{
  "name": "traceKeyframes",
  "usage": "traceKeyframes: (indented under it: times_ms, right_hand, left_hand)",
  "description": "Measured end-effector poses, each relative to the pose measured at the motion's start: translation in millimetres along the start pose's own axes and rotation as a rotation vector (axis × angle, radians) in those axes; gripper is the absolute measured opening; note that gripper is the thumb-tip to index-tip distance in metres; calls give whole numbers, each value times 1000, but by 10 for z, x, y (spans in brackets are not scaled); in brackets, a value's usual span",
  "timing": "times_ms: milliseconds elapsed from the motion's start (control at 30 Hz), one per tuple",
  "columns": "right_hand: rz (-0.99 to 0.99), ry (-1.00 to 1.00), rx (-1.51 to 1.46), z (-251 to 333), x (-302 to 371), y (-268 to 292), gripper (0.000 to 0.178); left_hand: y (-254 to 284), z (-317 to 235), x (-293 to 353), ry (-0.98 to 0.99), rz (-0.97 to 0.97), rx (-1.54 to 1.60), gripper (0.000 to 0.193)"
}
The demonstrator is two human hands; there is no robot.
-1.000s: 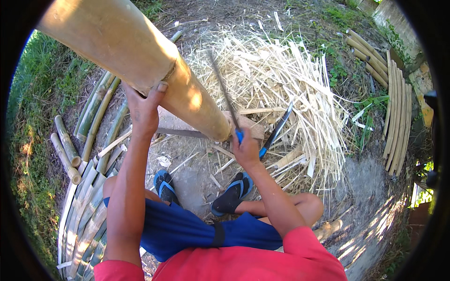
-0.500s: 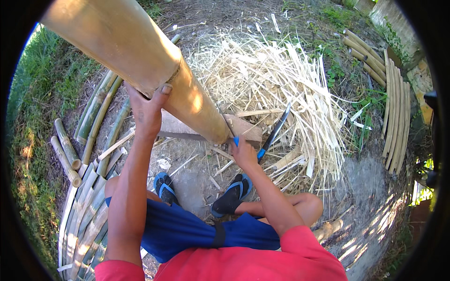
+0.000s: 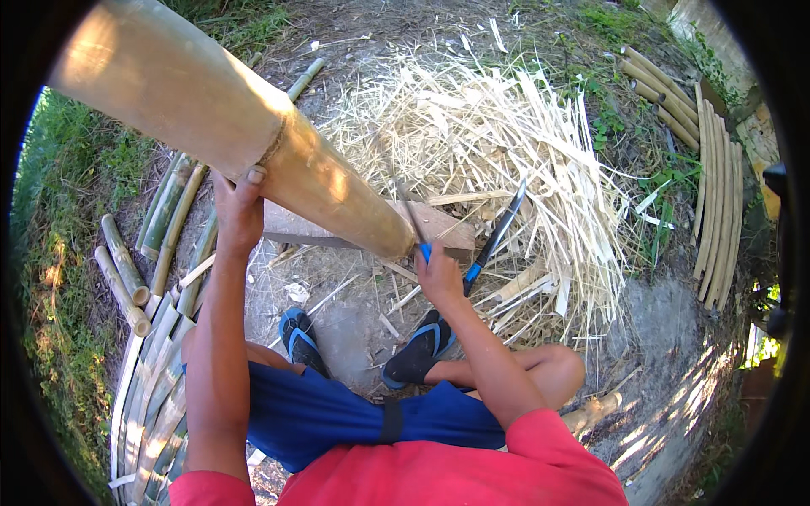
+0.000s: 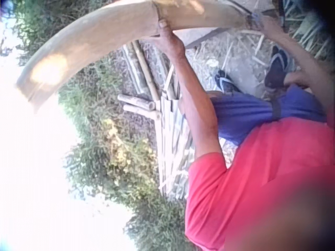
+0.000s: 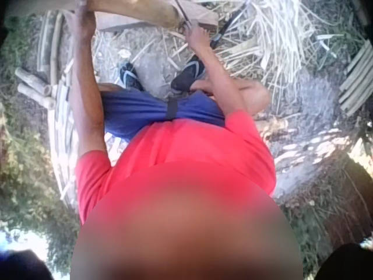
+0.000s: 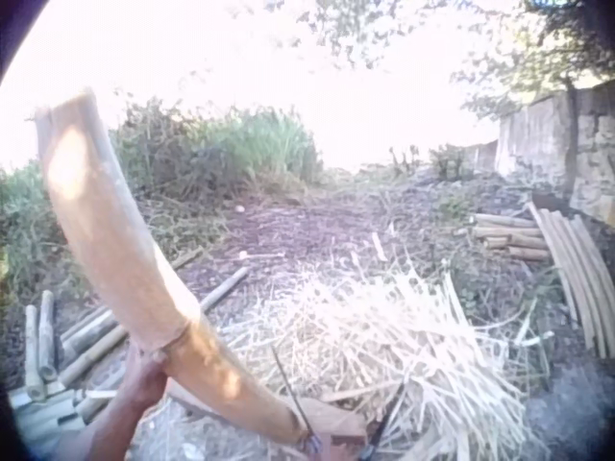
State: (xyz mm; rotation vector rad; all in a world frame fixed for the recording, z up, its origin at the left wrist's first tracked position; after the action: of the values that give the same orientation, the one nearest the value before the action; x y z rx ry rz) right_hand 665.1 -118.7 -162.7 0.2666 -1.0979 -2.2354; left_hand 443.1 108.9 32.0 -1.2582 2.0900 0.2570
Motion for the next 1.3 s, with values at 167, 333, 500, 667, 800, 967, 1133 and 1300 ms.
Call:
traceKeyframes:
  times_ms: [167,333,500,667,800,967,1133,1300]
  right_hand:
    - [137,-78,139,-179,-77,-145,33]
    - [-70,240,-363,513,210,625,34]
    - [10,-80,-19,-159,-4,-31,33]
    - [137,-239,43,-1085,-181,-762,33]
    - [76,-261,-122,-1216,-86,-820,31]
    - [12,-218,-213,-1098,201,-755,34]
    - [71,-165,-110,-543,460,-780,44]
    - [508,32,-640,845,762,-685,61]
  left_hand:
    - [-78,-134,-21,-63,63,-147,110]
    - [-114,-77,0,-37,69,-173,110]
    - [11,-14,26,-40,52,-128,106]
    - [179,188,203,244,179,246,102]
    - [567,323,297,271,41,151,90]
    - [1068,392,397,202,-322,205,81]
    - [1190,468,452,263,-468,432,86]
    - [1050,512,694,421,-550,651,101]
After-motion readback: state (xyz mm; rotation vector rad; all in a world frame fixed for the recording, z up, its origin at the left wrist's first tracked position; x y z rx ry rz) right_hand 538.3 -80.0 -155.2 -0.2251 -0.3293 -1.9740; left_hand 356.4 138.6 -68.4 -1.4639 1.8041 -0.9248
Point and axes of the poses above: each hand's wrist, its own x-axis away from the middle knuckle, its own y-axis out of the back of the hand, z = x × y, the point moved 10 cm from there along -x, towards the middle knuckle, and after that the axes turned 15 degrees about -y, right-handed, at the moved point
